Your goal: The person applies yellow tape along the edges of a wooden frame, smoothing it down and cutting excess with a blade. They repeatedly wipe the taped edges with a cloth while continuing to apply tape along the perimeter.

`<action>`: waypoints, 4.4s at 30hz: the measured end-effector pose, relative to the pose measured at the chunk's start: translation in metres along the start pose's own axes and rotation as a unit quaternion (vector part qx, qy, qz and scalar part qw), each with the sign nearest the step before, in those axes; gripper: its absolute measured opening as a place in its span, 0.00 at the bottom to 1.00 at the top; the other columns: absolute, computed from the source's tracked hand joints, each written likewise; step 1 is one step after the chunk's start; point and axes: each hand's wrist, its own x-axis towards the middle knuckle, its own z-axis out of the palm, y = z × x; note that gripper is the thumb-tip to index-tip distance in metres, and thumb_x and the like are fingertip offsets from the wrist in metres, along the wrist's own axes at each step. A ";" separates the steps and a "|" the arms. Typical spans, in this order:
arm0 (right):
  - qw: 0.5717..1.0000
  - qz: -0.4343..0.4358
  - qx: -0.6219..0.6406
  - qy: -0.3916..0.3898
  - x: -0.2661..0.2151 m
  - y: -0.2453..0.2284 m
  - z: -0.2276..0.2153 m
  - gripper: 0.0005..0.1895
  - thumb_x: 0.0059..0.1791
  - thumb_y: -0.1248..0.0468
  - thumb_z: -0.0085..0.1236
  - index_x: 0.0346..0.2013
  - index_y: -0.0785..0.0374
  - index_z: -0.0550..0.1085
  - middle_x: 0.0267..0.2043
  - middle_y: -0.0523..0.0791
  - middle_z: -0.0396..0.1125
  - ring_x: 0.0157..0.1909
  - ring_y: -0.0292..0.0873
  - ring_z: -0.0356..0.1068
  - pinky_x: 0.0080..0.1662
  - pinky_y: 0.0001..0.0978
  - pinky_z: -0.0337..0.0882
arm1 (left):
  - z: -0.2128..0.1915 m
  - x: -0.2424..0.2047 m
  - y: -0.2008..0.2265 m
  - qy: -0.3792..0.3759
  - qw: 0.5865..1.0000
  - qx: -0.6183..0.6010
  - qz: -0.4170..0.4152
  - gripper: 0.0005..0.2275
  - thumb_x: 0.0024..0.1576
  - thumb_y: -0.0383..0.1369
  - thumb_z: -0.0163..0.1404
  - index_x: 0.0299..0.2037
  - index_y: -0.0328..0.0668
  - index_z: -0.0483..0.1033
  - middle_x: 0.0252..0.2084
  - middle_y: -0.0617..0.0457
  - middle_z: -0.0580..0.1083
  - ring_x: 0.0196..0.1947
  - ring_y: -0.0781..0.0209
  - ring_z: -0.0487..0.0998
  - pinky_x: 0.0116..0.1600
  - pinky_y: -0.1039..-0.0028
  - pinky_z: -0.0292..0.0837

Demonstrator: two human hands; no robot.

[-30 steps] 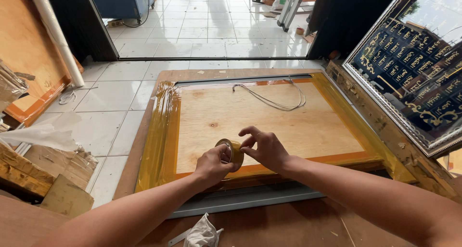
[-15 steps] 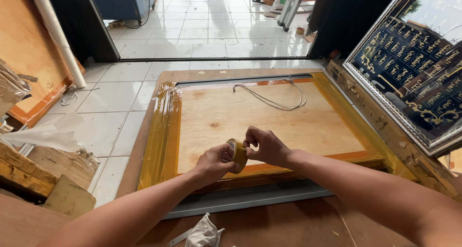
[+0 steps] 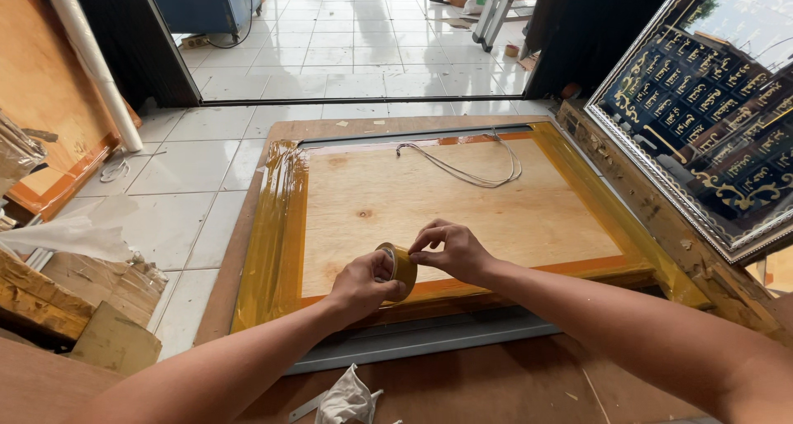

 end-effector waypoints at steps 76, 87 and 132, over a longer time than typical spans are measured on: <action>0.763 0.545 -0.053 0.344 -0.193 0.369 -0.313 0.20 0.51 0.39 0.73 0.46 0.46 0.89 0.49 0.41 0.84 0.53 0.45 0.80 0.49 0.38 0.77 | 0.270 0.185 0.151 -0.090 0.921 0.331 0.186 0.17 0.61 0.54 0.57 0.50 0.58 0.73 0.43 0.48 0.78 0.40 0.41 0.82 0.41 0.49 0.76; 0.754 0.552 -0.092 0.345 -0.191 0.365 -0.304 0.18 0.52 0.38 0.72 0.46 0.43 0.89 0.47 0.42 0.84 0.50 0.48 0.81 0.42 0.42 0.78 | 0.270 0.185 0.153 -0.090 0.915 0.347 0.183 0.17 0.62 0.54 0.56 0.52 0.57 0.74 0.44 0.48 0.79 0.39 0.44 0.83 0.38 0.52 0.77; 0.772 0.389 -0.199 0.461 -0.209 0.398 -0.266 0.12 0.57 0.53 0.67 0.56 0.37 0.80 0.67 0.47 0.70 0.45 0.44 0.77 0.33 0.31 0.75 | 0.280 0.182 0.143 -0.072 0.895 0.383 0.219 0.16 0.63 0.51 0.55 0.52 0.53 0.71 0.44 0.47 0.78 0.48 0.42 0.80 0.40 0.48 0.80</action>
